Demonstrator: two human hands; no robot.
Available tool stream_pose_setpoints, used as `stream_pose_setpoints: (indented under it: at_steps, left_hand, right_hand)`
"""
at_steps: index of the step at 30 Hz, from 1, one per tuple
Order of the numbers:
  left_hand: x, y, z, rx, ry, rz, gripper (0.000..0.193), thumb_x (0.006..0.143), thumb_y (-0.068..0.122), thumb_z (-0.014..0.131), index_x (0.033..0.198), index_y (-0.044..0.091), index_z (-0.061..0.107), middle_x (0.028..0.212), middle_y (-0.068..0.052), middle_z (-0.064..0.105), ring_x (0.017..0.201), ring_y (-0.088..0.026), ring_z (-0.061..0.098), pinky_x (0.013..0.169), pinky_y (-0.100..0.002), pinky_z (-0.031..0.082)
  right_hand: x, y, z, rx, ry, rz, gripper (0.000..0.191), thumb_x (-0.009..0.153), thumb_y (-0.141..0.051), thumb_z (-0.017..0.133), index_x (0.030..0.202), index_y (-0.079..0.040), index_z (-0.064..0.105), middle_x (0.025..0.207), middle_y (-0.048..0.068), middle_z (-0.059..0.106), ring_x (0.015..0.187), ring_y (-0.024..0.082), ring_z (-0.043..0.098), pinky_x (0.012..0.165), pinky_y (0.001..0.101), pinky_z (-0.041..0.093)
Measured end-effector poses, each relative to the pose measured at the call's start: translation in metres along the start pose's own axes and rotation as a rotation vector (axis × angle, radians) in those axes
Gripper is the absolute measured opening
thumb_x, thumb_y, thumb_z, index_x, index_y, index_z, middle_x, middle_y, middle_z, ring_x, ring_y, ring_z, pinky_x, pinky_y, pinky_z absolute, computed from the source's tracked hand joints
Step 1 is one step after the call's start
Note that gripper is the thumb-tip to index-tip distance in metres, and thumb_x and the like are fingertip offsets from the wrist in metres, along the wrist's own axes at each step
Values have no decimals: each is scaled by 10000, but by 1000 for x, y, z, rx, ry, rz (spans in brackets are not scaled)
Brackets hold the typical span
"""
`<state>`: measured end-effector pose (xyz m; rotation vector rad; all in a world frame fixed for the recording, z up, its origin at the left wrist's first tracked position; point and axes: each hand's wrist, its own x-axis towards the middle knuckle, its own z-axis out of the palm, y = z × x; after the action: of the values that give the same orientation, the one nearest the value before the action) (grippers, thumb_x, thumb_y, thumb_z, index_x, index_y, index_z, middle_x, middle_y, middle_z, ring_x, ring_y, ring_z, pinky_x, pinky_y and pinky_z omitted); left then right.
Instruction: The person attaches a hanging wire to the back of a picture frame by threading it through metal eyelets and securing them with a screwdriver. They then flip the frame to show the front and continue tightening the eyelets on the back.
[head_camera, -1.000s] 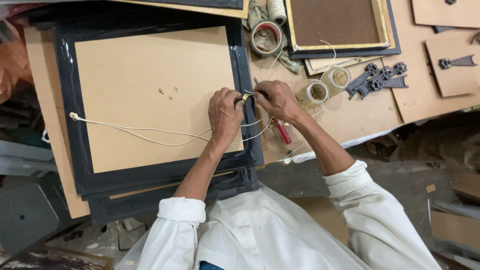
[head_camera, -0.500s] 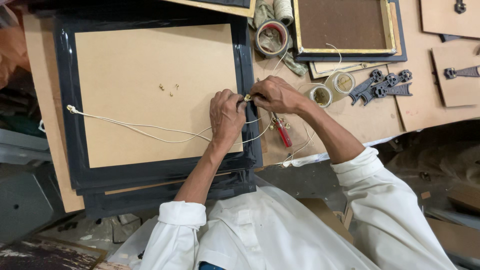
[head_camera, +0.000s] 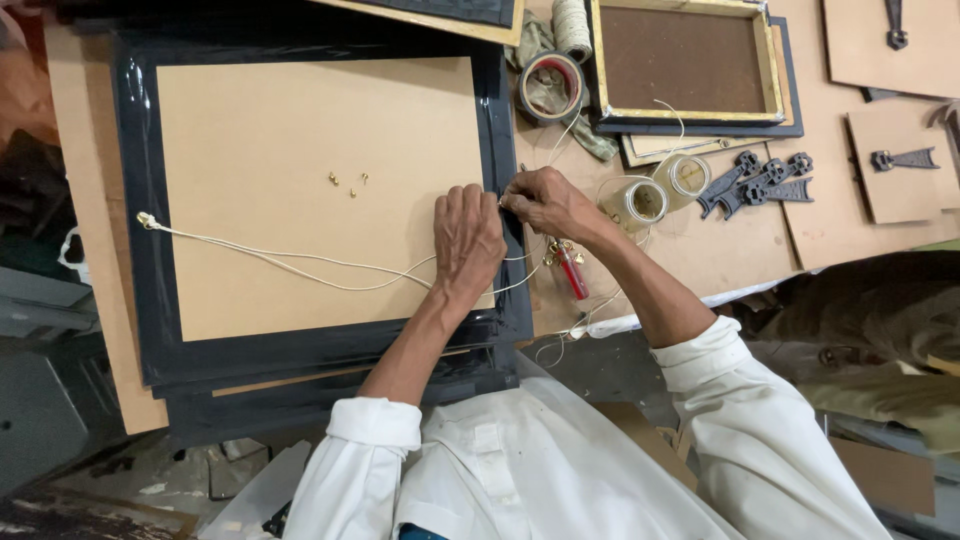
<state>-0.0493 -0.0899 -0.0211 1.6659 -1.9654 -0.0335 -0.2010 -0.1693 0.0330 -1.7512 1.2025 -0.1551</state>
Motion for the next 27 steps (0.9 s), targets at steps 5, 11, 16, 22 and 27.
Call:
stream_pose_setpoints:
  at_steps: [5,11,16,22,27]
  left_hand:
    - [-5,-13,-57,59,112,205,109,812,-44,613,916,-12,621,926,-155,563,903,-275,556,785,-425,470]
    - [-40,-88,-160,208,155,181,99,860,64,647,912,-17,623,873,-147,544,817,-268,526,715,-428,452]
    - [-50,-142,-164,255,12,169,57,922,61,649,938,9,632,832,-110,551,801,-228,535,745,-400,476]
    - [-30,-145,-116,-6,78,6,80,916,69,646,845,48,618,842,-110,617,847,-269,604,791,-435,504]
    - [-34,-107,-108,-162,126,120,109,971,61,611,893,-11,638,829,-156,631,815,-292,626,753,-448,516]
  right_hand:
    - [-32,-37,9,-353,381,-465,405,1000,-193,678,1346,6,607,1186,160,638,1080,288,598,963,467,496]
    - [-15,-109,89,156,16,-660,421,1021,-143,667,1408,-25,550,1333,142,640,1269,293,651,1096,414,527]
    - [29,-130,131,-39,62,-621,252,996,-108,632,1231,-28,674,1124,123,669,910,204,672,786,314,594]
    - [47,-108,110,240,90,-77,169,986,-126,737,911,24,719,704,110,641,588,179,510,527,322,393]
    - [32,-108,89,722,-36,-82,130,962,-43,663,1021,38,745,783,77,677,668,134,577,601,275,488]
